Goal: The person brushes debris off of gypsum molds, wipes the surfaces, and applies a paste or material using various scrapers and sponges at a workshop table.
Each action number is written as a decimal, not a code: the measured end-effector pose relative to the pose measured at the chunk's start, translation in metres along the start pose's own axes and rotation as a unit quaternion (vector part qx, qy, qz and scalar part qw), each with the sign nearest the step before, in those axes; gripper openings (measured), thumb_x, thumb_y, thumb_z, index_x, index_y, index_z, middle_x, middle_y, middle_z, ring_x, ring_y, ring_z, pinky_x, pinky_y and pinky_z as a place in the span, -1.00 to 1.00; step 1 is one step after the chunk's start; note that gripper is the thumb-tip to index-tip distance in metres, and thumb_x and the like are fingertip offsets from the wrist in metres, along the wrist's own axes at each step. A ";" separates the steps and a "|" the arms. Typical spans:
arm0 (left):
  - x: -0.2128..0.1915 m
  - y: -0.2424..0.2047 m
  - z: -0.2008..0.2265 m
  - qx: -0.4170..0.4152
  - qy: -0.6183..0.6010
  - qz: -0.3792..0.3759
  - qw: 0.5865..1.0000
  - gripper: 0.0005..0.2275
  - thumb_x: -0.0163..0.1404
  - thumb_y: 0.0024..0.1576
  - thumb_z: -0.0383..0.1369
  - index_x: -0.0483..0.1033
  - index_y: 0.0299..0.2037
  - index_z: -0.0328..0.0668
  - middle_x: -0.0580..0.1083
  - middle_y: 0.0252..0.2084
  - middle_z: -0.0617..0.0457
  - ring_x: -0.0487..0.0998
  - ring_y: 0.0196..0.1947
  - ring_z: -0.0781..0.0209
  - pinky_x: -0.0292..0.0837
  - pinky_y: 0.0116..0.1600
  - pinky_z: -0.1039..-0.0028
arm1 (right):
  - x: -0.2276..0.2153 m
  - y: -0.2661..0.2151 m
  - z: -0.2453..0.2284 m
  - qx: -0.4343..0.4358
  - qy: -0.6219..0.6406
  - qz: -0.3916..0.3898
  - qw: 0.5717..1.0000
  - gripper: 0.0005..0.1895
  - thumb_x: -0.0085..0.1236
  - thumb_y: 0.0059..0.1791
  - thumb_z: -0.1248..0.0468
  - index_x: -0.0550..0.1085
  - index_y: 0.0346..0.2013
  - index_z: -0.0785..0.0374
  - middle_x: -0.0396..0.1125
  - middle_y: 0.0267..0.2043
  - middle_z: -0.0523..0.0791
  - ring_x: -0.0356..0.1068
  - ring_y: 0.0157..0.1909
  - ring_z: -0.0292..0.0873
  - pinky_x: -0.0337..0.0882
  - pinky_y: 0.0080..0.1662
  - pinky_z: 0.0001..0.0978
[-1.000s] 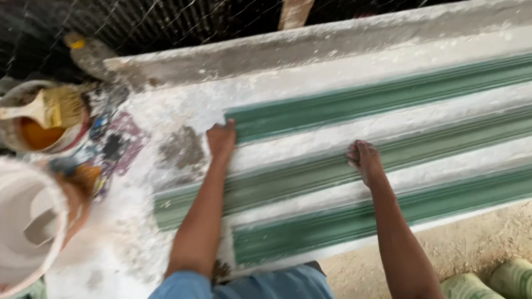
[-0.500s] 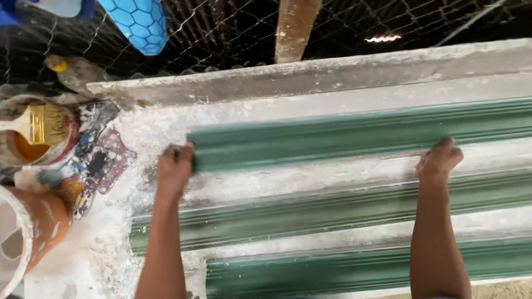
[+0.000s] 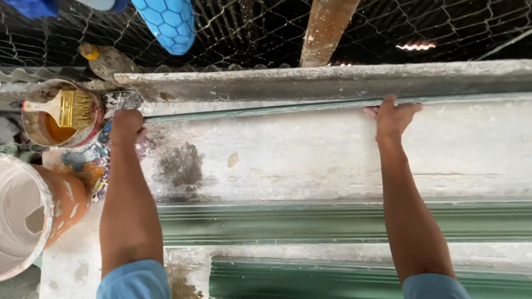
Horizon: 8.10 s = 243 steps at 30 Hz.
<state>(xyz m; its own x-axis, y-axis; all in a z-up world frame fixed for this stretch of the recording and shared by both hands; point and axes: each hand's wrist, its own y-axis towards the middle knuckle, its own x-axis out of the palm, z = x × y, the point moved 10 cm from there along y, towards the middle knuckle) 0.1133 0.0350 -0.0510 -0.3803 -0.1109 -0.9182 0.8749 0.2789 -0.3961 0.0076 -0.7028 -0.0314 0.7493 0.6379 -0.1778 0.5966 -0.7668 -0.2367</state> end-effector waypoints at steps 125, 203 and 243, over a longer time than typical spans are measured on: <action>0.177 -0.447 -0.149 0.152 -0.263 -0.262 0.916 -0.41 -0.15 0.25 0.06 0.34 -0.71 -0.26 0.44 -0.80 -0.11 0.47 -0.66 0.13 0.37 -0.23 0.37 | -0.245 -0.495 0.225 0.195 0.085 0.050 0.976 -0.49 -0.01 0.12 -0.06 0.37 -0.11 0.43 0.22 -0.46 -0.07 0.46 -0.37 -0.09 0.64 -0.07 -0.14; 0.075 -0.241 -0.037 0.234 -0.394 0.029 0.889 -0.58 -0.16 0.40 -0.13 0.37 -0.46 -0.26 0.21 -0.62 -0.05 0.31 -0.62 0.19 0.15 -0.50 0.32 | -0.013 -0.535 0.113 -0.403 -0.436 -0.108 0.797 -0.57 -0.01 0.03 0.29 0.49 0.20 0.27 0.29 0.28 0.13 0.21 0.36 0.33 0.20 0.36 0.23; 0.087 -0.421 0.023 0.609 0.036 0.209 0.765 -0.95 0.02 0.23 -0.31 0.54 -0.18 0.12 0.41 -0.30 0.06 0.60 -0.56 0.03 0.48 -0.57 0.27 | -0.026 -0.506 0.129 -0.391 -0.522 -0.093 0.752 -0.31 -0.04 -0.05 0.24 0.29 0.41 0.28 0.26 0.40 0.04 0.26 0.40 0.08 0.24 0.32 0.08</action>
<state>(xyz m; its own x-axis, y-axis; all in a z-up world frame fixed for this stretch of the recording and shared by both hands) -0.2809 -0.1140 0.0355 0.0316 -0.1893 -0.9814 0.5388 -0.8238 0.1762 -0.3503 -0.3222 -0.0302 0.2413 0.1350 -0.9610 0.9558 -0.2045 0.2112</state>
